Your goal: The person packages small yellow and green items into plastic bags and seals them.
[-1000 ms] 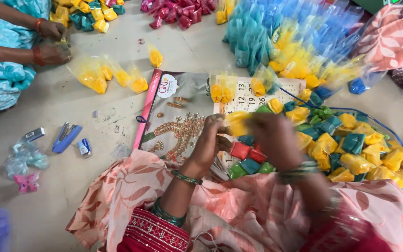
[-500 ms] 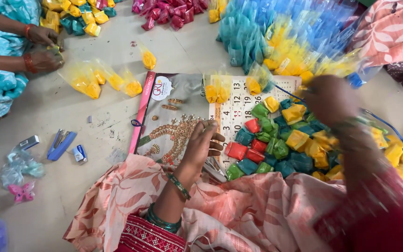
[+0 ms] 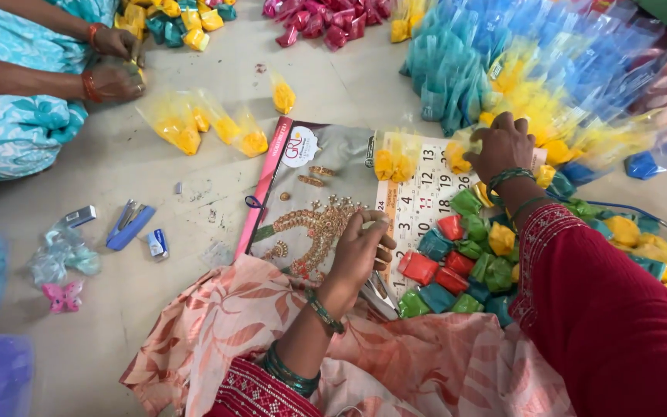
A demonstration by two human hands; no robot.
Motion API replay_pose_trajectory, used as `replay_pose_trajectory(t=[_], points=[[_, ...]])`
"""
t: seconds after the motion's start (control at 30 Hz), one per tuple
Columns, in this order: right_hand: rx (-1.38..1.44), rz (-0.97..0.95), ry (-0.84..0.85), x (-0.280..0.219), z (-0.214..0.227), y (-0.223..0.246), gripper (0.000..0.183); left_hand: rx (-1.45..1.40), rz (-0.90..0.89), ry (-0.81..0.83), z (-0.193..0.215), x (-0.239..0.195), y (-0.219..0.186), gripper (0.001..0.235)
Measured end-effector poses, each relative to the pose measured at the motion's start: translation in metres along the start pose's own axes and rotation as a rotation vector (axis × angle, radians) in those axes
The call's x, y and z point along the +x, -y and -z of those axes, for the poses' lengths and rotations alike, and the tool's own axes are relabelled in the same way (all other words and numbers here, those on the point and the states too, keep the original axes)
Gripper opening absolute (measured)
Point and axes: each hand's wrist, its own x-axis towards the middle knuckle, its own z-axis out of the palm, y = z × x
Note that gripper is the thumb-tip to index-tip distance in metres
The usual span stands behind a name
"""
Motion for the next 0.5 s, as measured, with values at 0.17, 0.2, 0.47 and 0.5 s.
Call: replay_pose_trajectory(t=[0.17, 0.2, 0.47, 0.5], points=[[-0.108, -0.034, 0.003, -0.005, -0.028, -0.023, 0.01, 0.054, 0.019, -0.009, -0.002, -0.006, -0.004, 0.027], [-0.039, -0.051, -0.014, -0.008, -0.024, -0.021, 0.011, 0.071, 0.014, -0.017, -0.001, -0.006, -0.003, 0.027], [0.04, 0.0, -0.134, 0.003, -0.005, -0.01, 0.047, 0.128, 0.032, -0.056, -0.005, -0.005, 0.005, 0.029], [0.052, 0.002, -0.16, 0.006, -0.009, -0.009, 0.044, 0.108, 0.034, -0.052, -0.003, -0.005, 0.006, 0.029]])
